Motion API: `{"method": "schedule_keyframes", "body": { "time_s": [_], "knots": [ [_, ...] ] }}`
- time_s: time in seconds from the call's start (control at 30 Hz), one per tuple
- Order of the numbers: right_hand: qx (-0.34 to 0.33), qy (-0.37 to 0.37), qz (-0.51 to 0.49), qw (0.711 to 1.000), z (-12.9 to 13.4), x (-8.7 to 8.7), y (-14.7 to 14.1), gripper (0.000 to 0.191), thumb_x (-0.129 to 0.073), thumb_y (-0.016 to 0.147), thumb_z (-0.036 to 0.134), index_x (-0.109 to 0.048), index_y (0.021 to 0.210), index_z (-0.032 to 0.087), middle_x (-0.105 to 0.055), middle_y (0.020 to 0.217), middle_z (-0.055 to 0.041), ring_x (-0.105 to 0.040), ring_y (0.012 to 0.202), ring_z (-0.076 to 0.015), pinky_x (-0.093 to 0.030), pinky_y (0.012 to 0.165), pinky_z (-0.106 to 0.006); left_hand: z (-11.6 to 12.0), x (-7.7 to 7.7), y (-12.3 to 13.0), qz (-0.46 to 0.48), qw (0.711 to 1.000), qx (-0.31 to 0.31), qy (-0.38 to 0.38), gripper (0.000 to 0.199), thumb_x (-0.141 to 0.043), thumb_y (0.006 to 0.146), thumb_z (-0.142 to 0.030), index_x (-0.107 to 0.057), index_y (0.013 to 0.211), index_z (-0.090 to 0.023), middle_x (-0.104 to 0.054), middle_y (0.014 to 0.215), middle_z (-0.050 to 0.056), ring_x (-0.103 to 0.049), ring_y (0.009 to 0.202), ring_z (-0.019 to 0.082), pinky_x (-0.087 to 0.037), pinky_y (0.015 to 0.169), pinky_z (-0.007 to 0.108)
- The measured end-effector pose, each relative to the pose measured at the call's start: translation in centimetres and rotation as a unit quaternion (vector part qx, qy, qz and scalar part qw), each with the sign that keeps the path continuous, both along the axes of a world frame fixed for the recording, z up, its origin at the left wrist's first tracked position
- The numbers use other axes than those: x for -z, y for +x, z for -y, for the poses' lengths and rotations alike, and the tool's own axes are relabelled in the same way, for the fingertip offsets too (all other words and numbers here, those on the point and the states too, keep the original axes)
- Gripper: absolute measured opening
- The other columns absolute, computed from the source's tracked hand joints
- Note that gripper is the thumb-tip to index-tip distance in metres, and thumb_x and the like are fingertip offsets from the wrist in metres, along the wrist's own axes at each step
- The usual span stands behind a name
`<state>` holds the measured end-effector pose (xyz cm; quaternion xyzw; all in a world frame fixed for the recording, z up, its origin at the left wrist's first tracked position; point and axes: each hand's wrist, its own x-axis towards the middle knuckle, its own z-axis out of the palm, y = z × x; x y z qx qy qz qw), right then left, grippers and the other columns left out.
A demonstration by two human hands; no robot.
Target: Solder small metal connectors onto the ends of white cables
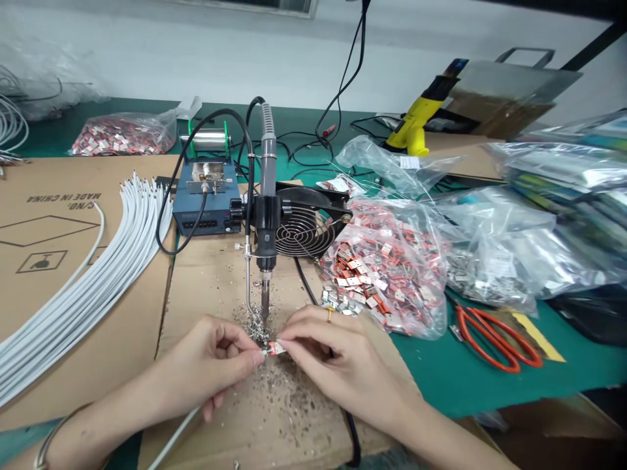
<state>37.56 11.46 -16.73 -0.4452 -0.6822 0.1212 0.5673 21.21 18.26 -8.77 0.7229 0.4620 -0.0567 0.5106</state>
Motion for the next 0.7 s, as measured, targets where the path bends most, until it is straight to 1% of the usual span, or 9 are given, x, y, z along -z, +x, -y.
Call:
{"method": "schedule_keyframes", "body": {
  "time_s": [0.1, 0.17, 0.23, 0.3, 0.4, 0.5, 0.57, 0.6, 0.7],
  "knots": [
    [0.005, -0.062, 0.003, 0.998, -0.1, -0.1, -0.1, 0.013, -0.057, 0.081, 0.023, -0.064, 0.082, 0.014, -0.059, 0.068, 0.0001, -0.050, 0.059, -0.0059, -0.039, 0.056, -0.018, 0.1, -0.1, 0.0, -0.004, 1.000, 0.001, 0.002, 0.034, -0.053, 0.079, -0.042, -0.049, 0.081, -0.008, -0.045, 0.056, -0.004, -0.039, 0.039, 0.002, -0.037, 0.035, 0.010],
    [0.012, -0.077, 0.003, 0.997, -0.2, 0.1, -0.4, 0.014, -0.059, 0.078, 0.027, -0.065, 0.082, 0.015, -0.057, 0.063, 0.0011, -0.046, 0.054, -0.0060, -0.036, 0.052, -0.019, 0.1, -0.1, 0.1, -0.006, 1.000, 0.002, 0.005, 0.036, -0.054, 0.079, -0.044, -0.051, 0.083, -0.008, -0.045, 0.057, -0.003, -0.040, 0.039, 0.002, -0.037, 0.035, 0.011],
    [0.014, -0.095, -0.001, 0.995, -0.3, 0.3, -0.7, 0.013, -0.057, 0.077, 0.027, -0.065, 0.080, 0.017, -0.053, 0.057, 0.0021, -0.043, 0.050, -0.0056, -0.033, 0.049, -0.019, 0.1, 0.1, 0.1, -0.013, 1.000, 0.005, 0.015, 0.037, -0.053, 0.079, -0.045, -0.052, 0.086, -0.009, -0.045, 0.057, -0.003, -0.040, 0.040, 0.003, -0.037, 0.035, 0.011],
    [0.004, -0.131, -0.024, 0.991, -0.4, 0.5, -0.9, 0.014, -0.055, 0.077, 0.027, -0.065, 0.076, 0.017, -0.051, 0.053, 0.0025, -0.040, 0.047, -0.0052, -0.030, 0.045, -0.019, 0.0, 0.4, 0.0, -0.023, 0.999, 0.011, 0.030, 0.037, -0.052, 0.079, -0.045, -0.053, 0.088, -0.009, -0.044, 0.055, -0.003, -0.040, 0.040, 0.004, -0.037, 0.036, 0.012],
    [-0.022, -0.194, -0.066, 0.979, -0.6, 0.3, -0.8, 0.016, -0.054, 0.076, 0.027, -0.064, 0.073, 0.015, -0.052, 0.056, 0.0013, -0.038, 0.047, -0.0052, -0.028, 0.043, -0.018, 0.1, 0.8, -0.2, -0.022, 0.999, 0.018, 0.042, 0.037, -0.051, 0.079, -0.045, -0.054, 0.090, -0.009, -0.043, 0.055, -0.003, -0.040, 0.040, 0.004, -0.038, 0.037, 0.012],
    [-0.049, -0.224, -0.091, 0.969, -0.8, 0.0, -0.5, 0.017, -0.055, 0.076, 0.027, -0.064, 0.077, 0.014, -0.056, 0.063, -0.0006, -0.041, 0.052, -0.0057, -0.030, 0.046, -0.018, 0.1, 0.8, -0.3, -0.014, 0.999, 0.015, 0.045, 0.040, -0.050, 0.080, -0.048, -0.053, 0.089, -0.009, -0.043, 0.054, -0.003, -0.039, 0.039, 0.004, -0.037, 0.036, 0.012],
    [-0.102, -0.242, -0.145, 0.954, -1.0, -0.2, -0.3, 0.019, -0.057, 0.076, 0.026, -0.063, 0.082, 0.010, -0.059, 0.067, -0.0034, -0.045, 0.056, -0.0059, -0.034, 0.049, -0.017, 0.1, 0.5, -0.3, -0.014, 0.999, 0.007, 0.048, 0.040, -0.049, 0.080, -0.048, -0.053, 0.088, -0.009, -0.041, 0.051, -0.003, -0.038, 0.038, 0.004, -0.036, 0.035, 0.011],
    [-0.131, -0.253, -0.182, 0.941, -1.1, -0.3, -0.3, 0.020, -0.058, 0.076, 0.026, -0.062, 0.085, 0.008, -0.060, 0.070, -0.0051, -0.046, 0.057, -0.0056, -0.035, 0.048, -0.016, 0.0, 0.3, -0.3, -0.016, 0.998, 0.002, 0.053, 0.038, -0.050, 0.080, -0.047, -0.053, 0.087, -0.009, -0.041, 0.050, -0.004, -0.037, 0.037, 0.004, -0.035, 0.034, 0.011],
    [-0.178, -0.287, -0.278, 0.899, -1.5, -0.4, -0.3, 0.023, -0.059, 0.075, 0.025, -0.057, 0.088, 0.006, -0.061, 0.073, -0.0074, -0.045, 0.050, -0.0033, -0.036, 0.042, -0.013, -0.1, -0.3, 0.0, -0.020, 0.997, -0.018, 0.078, 0.032, -0.053, 0.079, -0.041, -0.053, 0.082, -0.009, -0.040, 0.050, -0.004, -0.034, 0.036, 0.003, -0.031, 0.032, 0.011]
  ]
}}
